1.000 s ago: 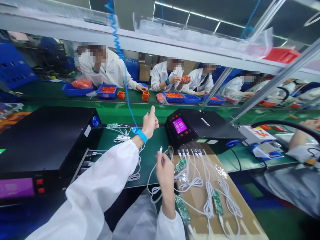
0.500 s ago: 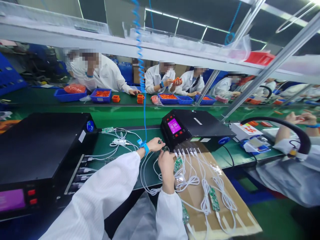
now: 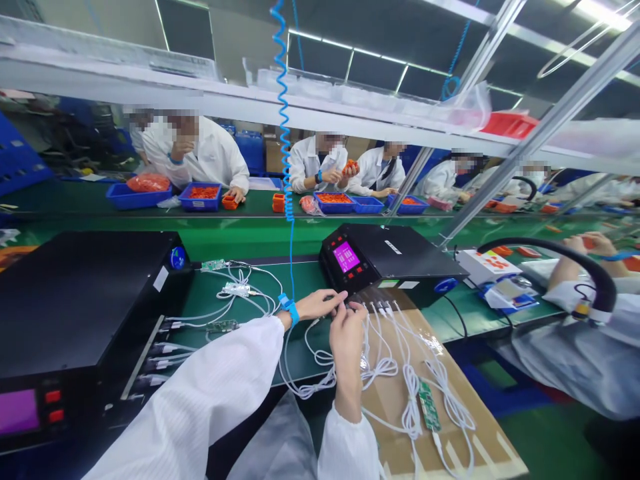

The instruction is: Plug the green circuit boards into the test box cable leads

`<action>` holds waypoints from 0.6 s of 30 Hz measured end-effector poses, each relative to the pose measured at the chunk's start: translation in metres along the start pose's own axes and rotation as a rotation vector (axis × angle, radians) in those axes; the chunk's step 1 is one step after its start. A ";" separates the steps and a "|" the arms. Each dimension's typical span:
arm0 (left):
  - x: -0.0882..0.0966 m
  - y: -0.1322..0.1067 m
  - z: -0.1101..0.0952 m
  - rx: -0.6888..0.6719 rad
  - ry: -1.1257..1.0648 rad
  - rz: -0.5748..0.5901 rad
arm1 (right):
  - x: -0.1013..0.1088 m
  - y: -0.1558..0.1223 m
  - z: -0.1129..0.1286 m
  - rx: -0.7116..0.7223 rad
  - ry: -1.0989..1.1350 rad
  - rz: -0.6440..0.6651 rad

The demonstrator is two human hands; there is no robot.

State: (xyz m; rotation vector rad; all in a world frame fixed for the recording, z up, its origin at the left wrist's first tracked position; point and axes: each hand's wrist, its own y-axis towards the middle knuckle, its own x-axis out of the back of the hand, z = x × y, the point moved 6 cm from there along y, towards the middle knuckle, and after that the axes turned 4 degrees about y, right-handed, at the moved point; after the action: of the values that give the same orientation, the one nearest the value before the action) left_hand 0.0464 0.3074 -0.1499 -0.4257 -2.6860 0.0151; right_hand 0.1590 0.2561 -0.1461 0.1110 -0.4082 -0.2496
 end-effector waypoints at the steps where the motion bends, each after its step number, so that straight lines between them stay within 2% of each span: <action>1: -0.003 -0.001 -0.002 -0.013 -0.018 0.010 | 0.001 0.000 0.001 -0.003 0.008 0.002; 3: -0.008 -0.002 -0.003 -0.031 -0.037 -0.018 | 0.004 0.001 0.004 -0.011 -0.028 0.006; 7: -0.011 0.001 -0.001 -0.055 -0.037 -0.163 | 0.009 -0.001 0.008 -0.008 -0.118 0.040; 12: 0.012 0.004 0.017 0.204 -0.324 -0.471 | 0.010 -0.018 0.011 0.018 -0.163 0.034; 14: 0.016 0.003 0.015 0.228 -0.381 -0.482 | 0.002 -0.025 0.009 0.036 -0.177 0.070; 18: 0.013 -0.005 0.003 0.180 -0.505 -0.439 | -0.025 -0.031 0.007 0.144 -0.288 0.230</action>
State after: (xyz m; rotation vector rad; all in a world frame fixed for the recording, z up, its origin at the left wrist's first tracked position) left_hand 0.0330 0.3069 -0.1471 0.2672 -3.1742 0.2666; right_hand 0.1272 0.2322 -0.1541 0.1687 -0.7203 -0.0076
